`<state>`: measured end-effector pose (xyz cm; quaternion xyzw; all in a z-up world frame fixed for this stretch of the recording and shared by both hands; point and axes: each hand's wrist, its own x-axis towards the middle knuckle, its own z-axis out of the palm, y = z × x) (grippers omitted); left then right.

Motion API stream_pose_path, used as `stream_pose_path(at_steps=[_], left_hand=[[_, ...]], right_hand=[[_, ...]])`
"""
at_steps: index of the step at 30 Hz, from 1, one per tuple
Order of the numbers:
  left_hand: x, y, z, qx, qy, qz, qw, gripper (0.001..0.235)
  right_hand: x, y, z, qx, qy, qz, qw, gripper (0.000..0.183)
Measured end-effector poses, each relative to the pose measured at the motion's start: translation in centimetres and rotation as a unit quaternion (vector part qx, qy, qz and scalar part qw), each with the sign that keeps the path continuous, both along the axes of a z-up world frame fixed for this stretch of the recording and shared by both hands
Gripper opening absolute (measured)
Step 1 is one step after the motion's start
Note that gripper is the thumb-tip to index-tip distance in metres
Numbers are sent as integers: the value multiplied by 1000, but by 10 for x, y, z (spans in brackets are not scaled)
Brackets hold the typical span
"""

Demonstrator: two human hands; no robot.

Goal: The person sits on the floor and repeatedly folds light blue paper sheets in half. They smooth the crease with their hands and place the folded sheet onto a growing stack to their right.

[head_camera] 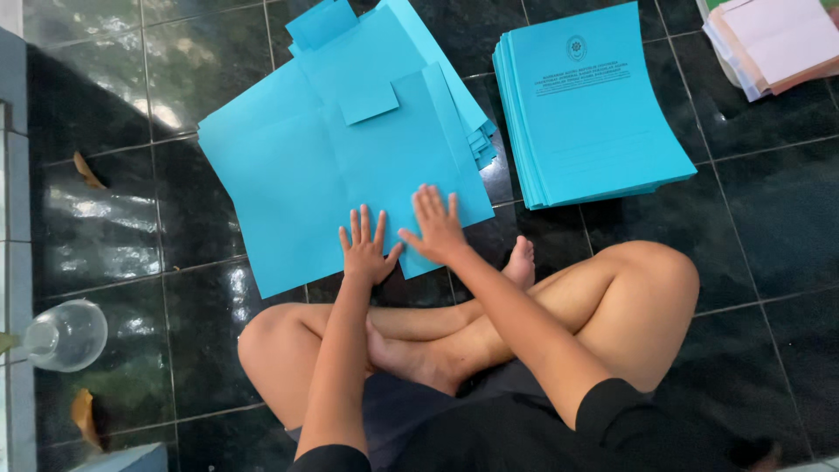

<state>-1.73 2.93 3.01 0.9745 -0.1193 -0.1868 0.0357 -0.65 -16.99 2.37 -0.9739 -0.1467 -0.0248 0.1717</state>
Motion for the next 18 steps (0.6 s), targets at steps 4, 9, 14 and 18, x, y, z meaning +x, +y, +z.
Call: stream_pose_path(at_steps=[4,9,14,18], left_hand=[[1,-5,0,3,25,12,1000,86],[4,-3,8,-24,39,12,999,91],[6,-4,24,-18,80,19,996,91],[9,-6,29,-22,111,23,993,91]], right_hand=[[7,6,-14,-22,-21,84,996,82],[55,-12,-31,-56,-148,26,987,73],[103,-43,-19,-41,-35,-64,997,78],[117,-22,-9,-59,39,-169,983,91]])
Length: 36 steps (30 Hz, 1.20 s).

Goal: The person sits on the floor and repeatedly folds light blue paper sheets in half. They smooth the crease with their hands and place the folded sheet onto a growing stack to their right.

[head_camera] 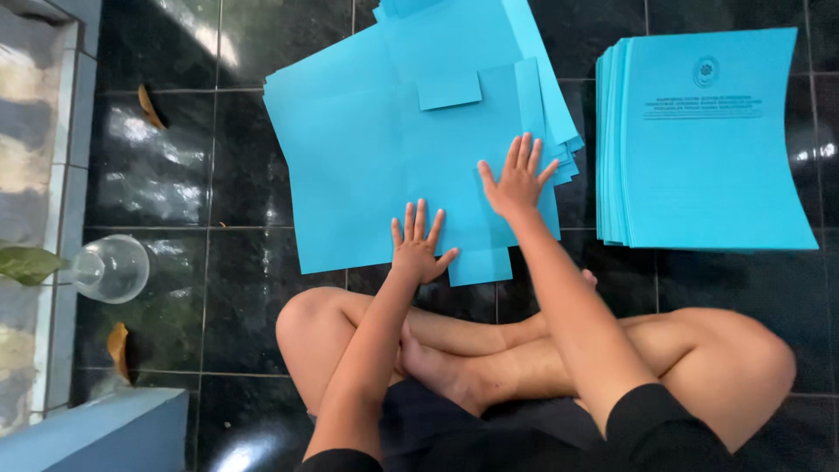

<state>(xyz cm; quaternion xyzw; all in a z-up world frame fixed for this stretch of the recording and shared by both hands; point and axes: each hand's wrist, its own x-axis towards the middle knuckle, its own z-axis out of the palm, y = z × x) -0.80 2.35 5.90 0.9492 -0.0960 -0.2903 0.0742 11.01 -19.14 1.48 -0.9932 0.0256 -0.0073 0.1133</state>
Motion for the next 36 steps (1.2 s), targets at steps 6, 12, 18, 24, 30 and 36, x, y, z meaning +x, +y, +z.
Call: stream_pose_path(at_steps=[6,12,18,24,30,36], left_hand=[[4,-2,12,-19,27,19,999,94],[8,-2,23,-18,48,18,999,94],[14,3,30,-56,95,19,994,104],[13,4,32,-56,86,18,995,108],[5,3,18,-56,31,14,998,119],[0,3,3,-77,-3,28,997,116]], right_hand=[[23,13,2,18,-61,197,978,88],[103,-19,-13,9,-58,137,989,81],[148,20,24,25,119,137,983,98],[126,33,17,9,44,178,983,99],[110,39,24,23,77,205,975,85],[146,59,2,97,28,154,983,82]])
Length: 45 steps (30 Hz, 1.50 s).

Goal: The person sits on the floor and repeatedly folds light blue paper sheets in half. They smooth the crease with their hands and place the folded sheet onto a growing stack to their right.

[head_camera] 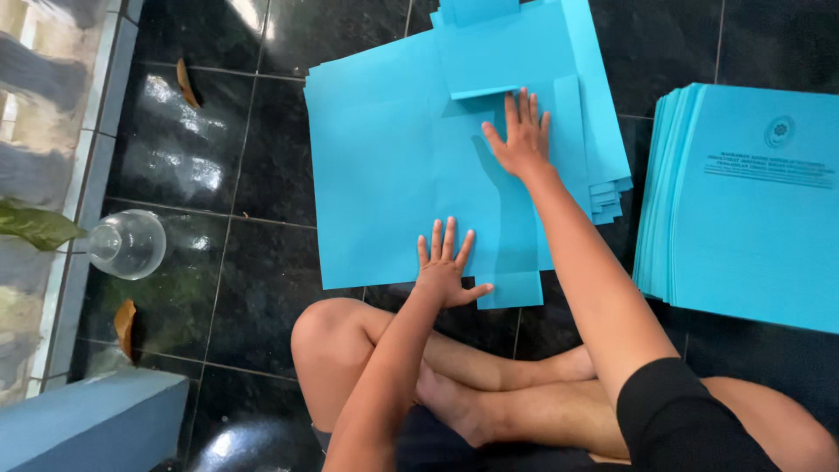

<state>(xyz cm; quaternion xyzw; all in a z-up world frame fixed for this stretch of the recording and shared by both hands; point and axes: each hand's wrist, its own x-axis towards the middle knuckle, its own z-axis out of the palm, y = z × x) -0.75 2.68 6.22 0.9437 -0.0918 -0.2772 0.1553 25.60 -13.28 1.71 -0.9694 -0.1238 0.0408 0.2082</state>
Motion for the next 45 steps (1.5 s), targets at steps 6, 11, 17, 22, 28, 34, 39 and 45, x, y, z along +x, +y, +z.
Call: stream_pose_path(at_steps=[6,11,17,22,28,34,39,45], left_hand=[[1,0,-1,-4,-10,8,1000,117],[0,2,-13,-33,-27,17,999,120],[0,2,-10,-44,-31,22,998,120],[11,10,38,-15,46,-13,999,117],[6,4,35,13,37,-19,999,118],[-2,-2,30,53,29,-11,998,121],[-10,0,17,36,1,4,999,126],[-14,5,16,48,-34,-17,998,114]], right_hand=[[26,42,-19,-64,-23,-27,997,90],[18,96,-10,-66,-6,30,997,99],[32,62,-13,-76,5,73,994,85],[8,-22,-4,-83,-83,10,993,78],[-70,-57,-15,-113,-153,-76,979,80],[-163,-64,8,-112,-64,-50,990,84],[-230,-77,43,-109,101,-46,988,85],[-264,-87,45,-84,214,-196,953,103]])
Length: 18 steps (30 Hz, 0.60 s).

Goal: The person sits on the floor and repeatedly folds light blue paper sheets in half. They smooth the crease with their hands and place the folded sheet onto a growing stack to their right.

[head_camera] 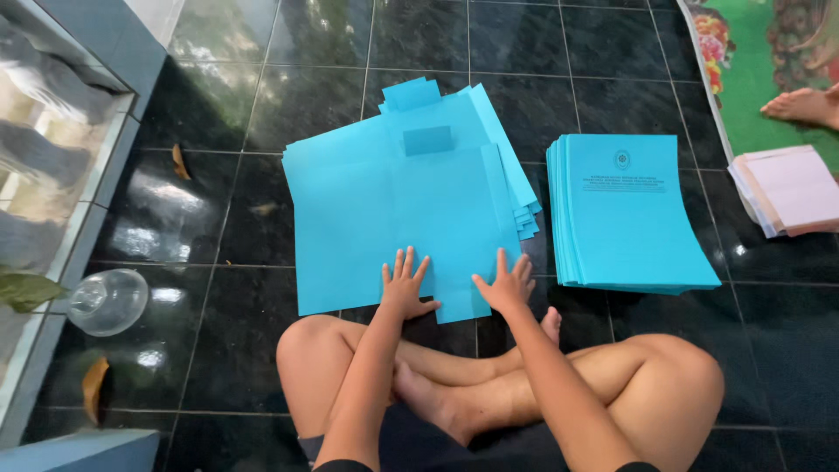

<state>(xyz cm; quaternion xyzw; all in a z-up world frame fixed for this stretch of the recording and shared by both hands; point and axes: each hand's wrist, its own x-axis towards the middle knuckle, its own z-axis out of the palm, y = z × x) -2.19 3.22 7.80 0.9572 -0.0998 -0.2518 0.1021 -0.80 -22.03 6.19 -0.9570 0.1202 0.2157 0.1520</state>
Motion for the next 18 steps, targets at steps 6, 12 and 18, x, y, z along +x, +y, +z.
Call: stream_pose_path(at_steps=[6,12,18], left_hand=[[-15,5,-7,38,-4,8,999,122],[-22,6,-5,38,0,10,999,118],[-16,6,5,13,-23,47,999,98]], right_hand=[[0,-15,-14,-38,-41,-28,998,113],[13,-37,-64,137,-285,-126,940,55],[43,-35,-31,378,-330,-320,804,39]])
